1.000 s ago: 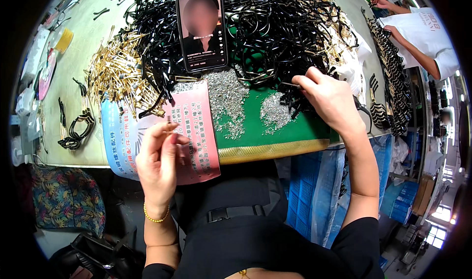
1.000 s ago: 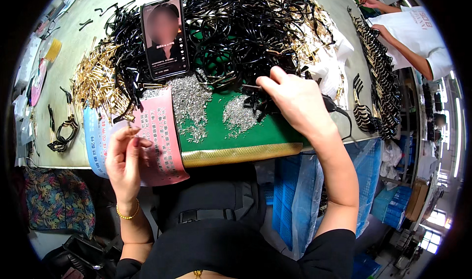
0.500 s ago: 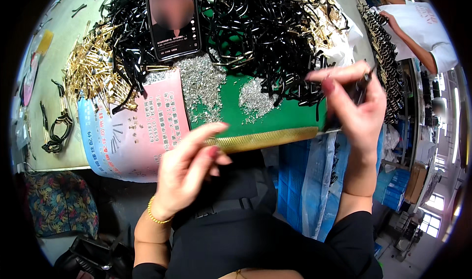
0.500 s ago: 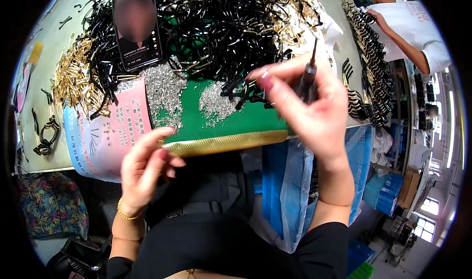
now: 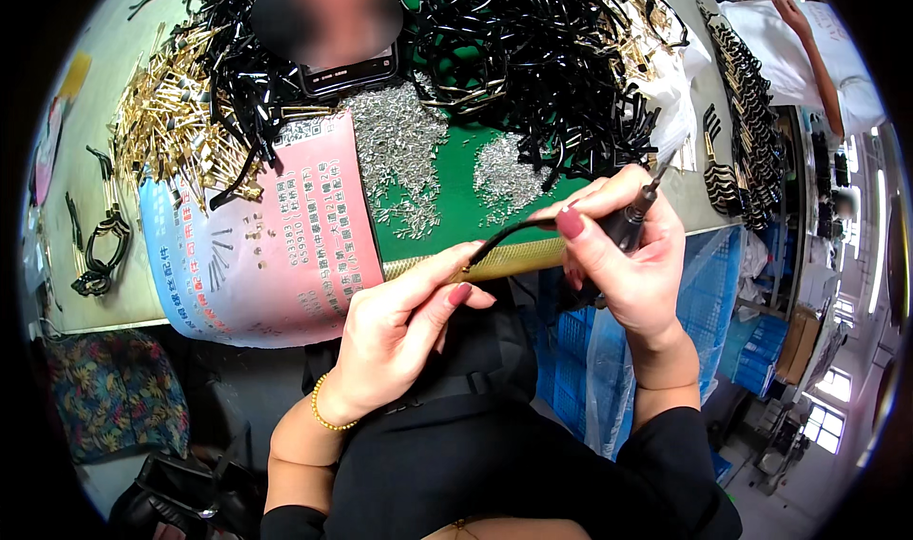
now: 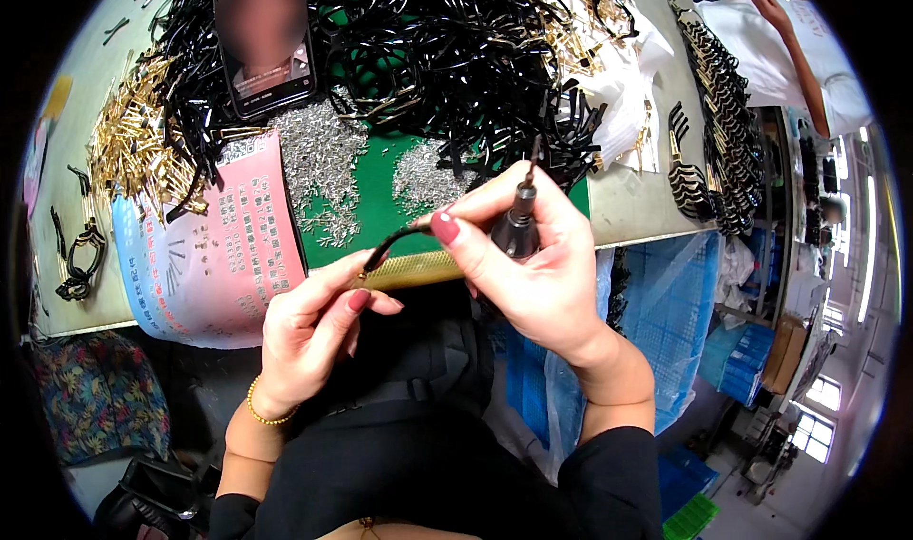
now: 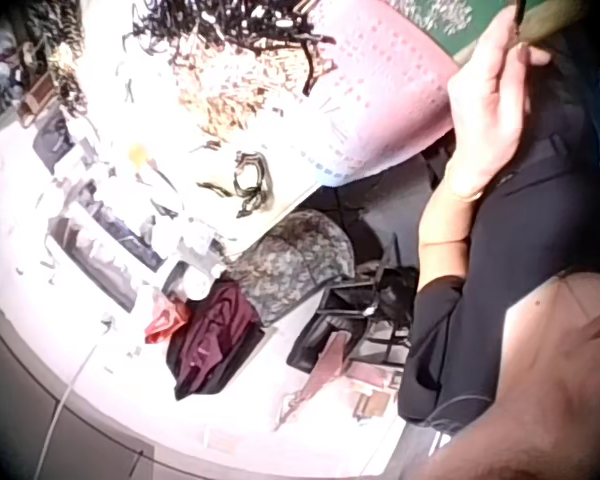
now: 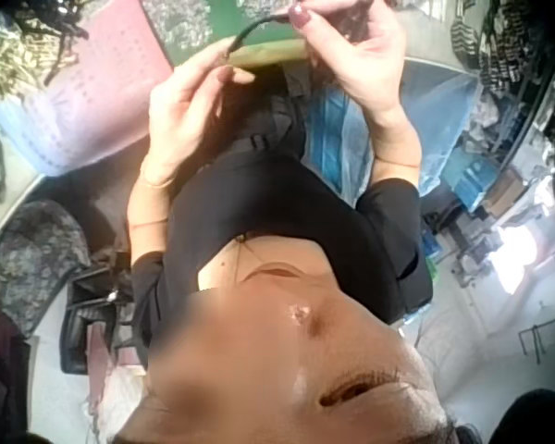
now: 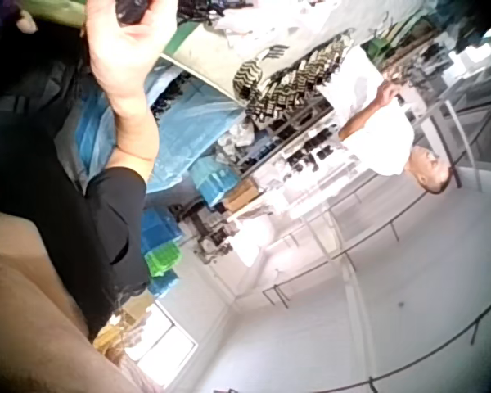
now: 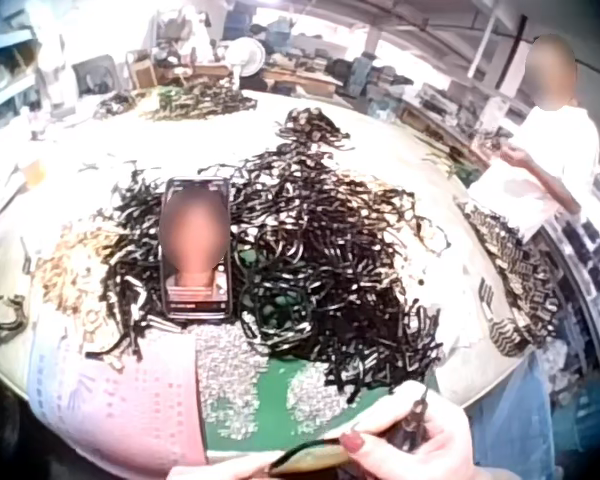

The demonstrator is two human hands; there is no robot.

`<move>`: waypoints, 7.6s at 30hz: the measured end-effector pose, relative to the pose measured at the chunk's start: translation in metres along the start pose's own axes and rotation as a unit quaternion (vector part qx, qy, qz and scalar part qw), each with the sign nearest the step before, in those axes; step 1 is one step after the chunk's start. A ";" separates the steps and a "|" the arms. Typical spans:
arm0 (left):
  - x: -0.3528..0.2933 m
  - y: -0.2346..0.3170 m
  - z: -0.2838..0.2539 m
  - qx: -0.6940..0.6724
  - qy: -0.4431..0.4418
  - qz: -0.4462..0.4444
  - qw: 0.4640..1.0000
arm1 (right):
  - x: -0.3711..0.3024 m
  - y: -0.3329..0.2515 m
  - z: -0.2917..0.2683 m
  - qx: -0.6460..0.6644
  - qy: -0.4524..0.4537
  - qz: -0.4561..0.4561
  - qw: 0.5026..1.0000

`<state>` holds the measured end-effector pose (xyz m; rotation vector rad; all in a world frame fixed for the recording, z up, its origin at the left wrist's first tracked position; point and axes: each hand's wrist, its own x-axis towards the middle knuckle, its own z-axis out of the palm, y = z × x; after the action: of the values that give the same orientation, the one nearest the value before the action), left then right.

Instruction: The person assembles eyeglasses by hand, attaching temples to frames and securing them with screws. They repeatedly pick up parts from a table, align components, and tighten screws using a small screwdriver.

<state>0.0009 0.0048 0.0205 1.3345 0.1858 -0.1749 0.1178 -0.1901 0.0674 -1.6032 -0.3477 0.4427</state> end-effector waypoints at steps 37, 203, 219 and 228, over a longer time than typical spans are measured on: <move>-0.001 -0.009 -0.008 0.124 0.146 0.000 0.981 | 0.013 -0.002 -0.001 -0.483 -0.316 0.014 0.817; -0.005 -0.009 -0.014 0.140 0.143 0.007 0.980 | -0.002 0.017 -0.011 -0.554 -0.205 -0.079 0.803; 0.006 -0.005 -0.012 0.158 0.131 0.038 0.978 | 0.015 0.001 0.001 -0.319 -0.305 0.059 0.895; 0.006 -0.015 -0.014 0.220 0.133 0.096 0.962 | 0.027 -0.022 0.024 -0.048 -0.314 0.317 0.893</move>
<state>0.0032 0.0151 0.0020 1.8104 0.2525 0.1395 0.1306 -0.1548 0.0860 -1.6156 -0.3201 1.4857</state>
